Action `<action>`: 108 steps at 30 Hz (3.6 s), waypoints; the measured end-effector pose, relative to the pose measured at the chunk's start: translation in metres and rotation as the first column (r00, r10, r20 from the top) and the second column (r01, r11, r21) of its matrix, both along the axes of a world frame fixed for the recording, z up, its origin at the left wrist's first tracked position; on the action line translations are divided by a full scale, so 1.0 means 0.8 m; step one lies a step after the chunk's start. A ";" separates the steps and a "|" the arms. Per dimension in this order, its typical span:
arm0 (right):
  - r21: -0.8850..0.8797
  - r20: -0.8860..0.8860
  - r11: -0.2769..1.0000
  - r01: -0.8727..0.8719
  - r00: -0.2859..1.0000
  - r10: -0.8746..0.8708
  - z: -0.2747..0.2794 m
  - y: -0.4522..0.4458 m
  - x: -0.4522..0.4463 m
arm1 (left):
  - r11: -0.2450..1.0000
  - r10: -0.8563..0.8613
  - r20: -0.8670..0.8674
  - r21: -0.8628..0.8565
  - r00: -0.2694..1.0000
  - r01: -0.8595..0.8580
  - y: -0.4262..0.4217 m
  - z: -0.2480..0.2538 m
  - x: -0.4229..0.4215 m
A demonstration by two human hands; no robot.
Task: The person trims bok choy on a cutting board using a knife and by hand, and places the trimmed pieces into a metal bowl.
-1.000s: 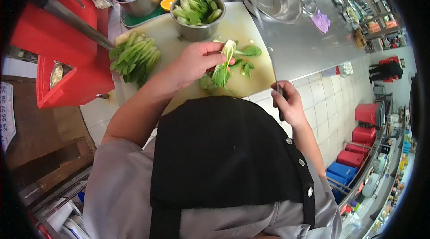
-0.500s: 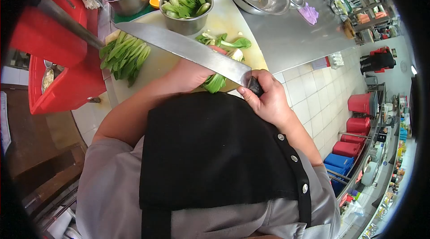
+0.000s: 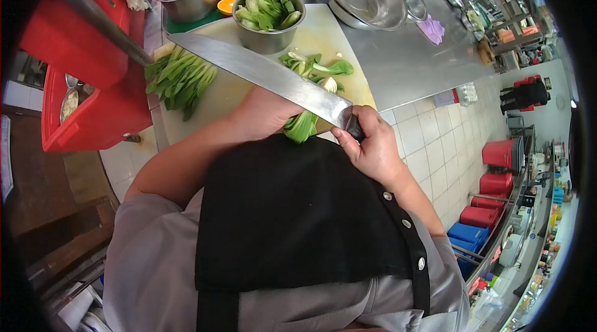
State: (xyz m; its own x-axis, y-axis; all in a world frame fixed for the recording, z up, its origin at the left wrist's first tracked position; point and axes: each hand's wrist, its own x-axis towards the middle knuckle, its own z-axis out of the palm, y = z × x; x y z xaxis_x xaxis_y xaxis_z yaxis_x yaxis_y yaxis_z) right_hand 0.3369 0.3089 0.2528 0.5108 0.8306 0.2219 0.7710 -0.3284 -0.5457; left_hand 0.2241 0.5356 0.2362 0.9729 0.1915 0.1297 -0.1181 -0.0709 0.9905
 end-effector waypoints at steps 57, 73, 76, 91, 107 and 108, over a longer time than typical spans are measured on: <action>-0.070 -0.267 0.992 0.108 0.956 -0.123 -0.007 -0.003 0.010 | 0.989 0.009 -0.105 -0.145 0.994 -0.024 0.003 -0.008 -0.014; 0.038 -0.081 0.993 -0.113 0.990 0.115 0.035 0.018 -0.004 | 0.968 -0.143 0.012 0.208 0.990 0.137 0.021 -0.032 -0.009; 0.044 -0.083 0.991 -0.127 0.988 0.131 0.035 0.017 -0.003 | 0.968 -0.158 0.014 0.199 0.987 0.152 0.024 -0.036 -0.009; -0.016 -0.415 1.000 0.024 0.909 -0.029 -0.011 -0.007 0.016 | 0.860 -0.300 -0.110 -0.461 0.948 0.219 0.029 -0.025 -0.003; 0.071 -0.189 0.997 0.032 0.982 -0.018 0.012 0.019 0.010 | 0.386 -0.353 0.097 -0.891 0.930 0.240 0.031 -0.067 0.021; 0.075 -0.144 0.997 -0.012 0.989 0.023 0.020 0.023 0.005 | 0.380 -0.321 0.092 -0.899 0.943 0.217 0.028 -0.064 0.022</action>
State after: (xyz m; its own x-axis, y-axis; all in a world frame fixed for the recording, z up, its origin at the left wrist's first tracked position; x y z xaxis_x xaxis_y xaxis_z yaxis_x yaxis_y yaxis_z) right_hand 0.3409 0.3273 0.2685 0.5275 0.8238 0.2077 0.6874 -0.2702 -0.6741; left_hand 0.2418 0.5580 0.1847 0.9915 -0.1271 -0.0269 0.1245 0.8703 0.4765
